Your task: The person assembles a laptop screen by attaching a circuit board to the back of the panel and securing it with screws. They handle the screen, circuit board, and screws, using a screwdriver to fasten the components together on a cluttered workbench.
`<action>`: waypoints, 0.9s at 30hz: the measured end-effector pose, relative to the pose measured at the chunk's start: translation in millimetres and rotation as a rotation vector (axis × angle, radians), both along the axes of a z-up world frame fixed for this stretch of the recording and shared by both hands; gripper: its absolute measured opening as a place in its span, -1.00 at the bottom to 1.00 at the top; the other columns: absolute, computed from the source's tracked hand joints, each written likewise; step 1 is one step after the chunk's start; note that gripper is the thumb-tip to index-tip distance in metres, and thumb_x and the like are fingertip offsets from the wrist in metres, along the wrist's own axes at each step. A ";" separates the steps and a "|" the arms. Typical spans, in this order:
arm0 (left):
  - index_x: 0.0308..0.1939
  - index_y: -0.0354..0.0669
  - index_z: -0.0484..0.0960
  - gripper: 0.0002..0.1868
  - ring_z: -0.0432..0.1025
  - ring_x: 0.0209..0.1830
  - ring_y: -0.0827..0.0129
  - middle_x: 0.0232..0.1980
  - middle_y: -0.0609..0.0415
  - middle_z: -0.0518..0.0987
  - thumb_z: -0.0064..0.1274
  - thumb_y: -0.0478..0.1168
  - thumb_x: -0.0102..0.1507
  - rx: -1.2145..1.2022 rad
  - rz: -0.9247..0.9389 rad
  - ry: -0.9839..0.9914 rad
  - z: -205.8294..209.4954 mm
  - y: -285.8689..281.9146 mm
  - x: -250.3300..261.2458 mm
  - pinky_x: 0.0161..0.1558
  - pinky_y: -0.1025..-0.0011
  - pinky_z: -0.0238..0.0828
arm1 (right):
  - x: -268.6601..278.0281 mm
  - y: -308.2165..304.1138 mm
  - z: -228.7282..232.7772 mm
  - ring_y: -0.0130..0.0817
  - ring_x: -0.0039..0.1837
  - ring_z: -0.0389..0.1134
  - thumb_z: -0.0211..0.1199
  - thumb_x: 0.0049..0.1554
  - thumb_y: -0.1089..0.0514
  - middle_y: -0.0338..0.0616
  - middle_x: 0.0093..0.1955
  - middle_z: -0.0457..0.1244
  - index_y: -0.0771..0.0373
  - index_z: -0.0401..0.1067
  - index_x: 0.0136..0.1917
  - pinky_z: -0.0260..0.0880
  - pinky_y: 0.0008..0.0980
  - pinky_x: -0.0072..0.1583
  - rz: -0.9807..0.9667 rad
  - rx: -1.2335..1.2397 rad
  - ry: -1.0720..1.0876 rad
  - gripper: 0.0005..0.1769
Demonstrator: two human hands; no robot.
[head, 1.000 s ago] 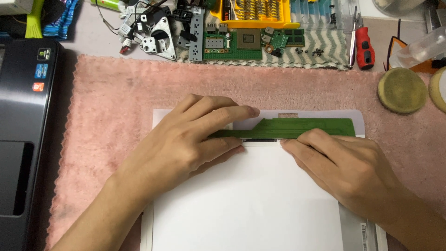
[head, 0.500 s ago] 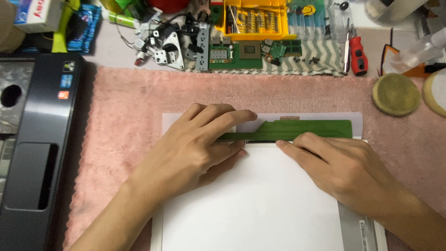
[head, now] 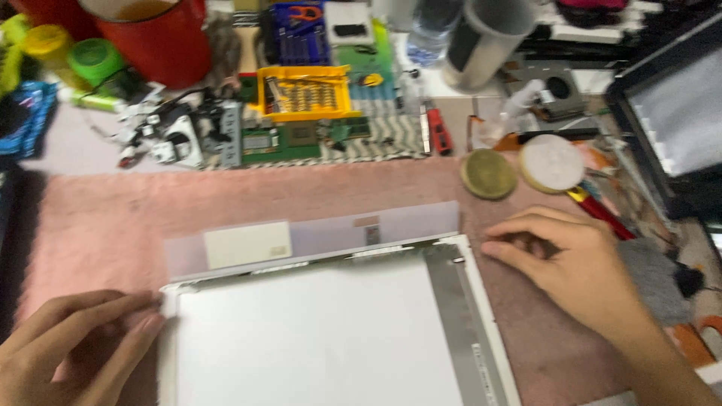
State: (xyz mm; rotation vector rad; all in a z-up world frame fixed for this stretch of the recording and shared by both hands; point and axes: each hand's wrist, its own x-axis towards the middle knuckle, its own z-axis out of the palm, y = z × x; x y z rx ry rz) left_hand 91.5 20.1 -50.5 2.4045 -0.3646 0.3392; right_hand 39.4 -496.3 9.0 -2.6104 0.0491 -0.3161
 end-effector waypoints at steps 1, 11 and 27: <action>0.12 -0.13 0.93 -0.67 0.60 -0.24 0.44 0.07 0.01 0.80 0.50 -0.29 0.26 -0.052 0.046 0.022 -13.2 2.4 0.2 0.02 0.51 0.51 | 0.7 0.9 -0.7 -0.51 -0.18 0.34 0.64 0.12 0.11 -0.33 -0.08 0.52 0.10 0.84 0.04 0.33 -0.49 -0.02 0.001 0.061 0.050 -0.80; -0.01 -0.11 0.94 -0.80 0.65 -0.19 0.51 -0.07 0.07 0.75 0.58 -0.33 0.29 -0.075 0.035 -0.063 -14.3 -5.7 13.5 -0.14 0.64 0.49 | 16.7 0.9 -22.0 -0.57 -0.01 0.50 0.55 0.21 0.12 -0.42 -0.03 0.49 0.11 0.90 0.08 0.38 -0.54 0.11 0.026 0.183 0.193 -0.80; 0.02 -0.05 0.99 -0.48 0.58 -0.09 0.61 0.05 0.23 0.74 0.74 -0.08 0.00 -0.028 0.392 0.197 4.2 -28.8 -4.4 -0.07 0.59 0.49 | -9.6 -23.0 -52.2 -0.55 0.04 0.44 0.31 0.35 0.13 -0.34 -0.02 0.39 0.15 0.78 0.31 0.39 -0.50 0.20 0.269 0.219 0.250 -0.64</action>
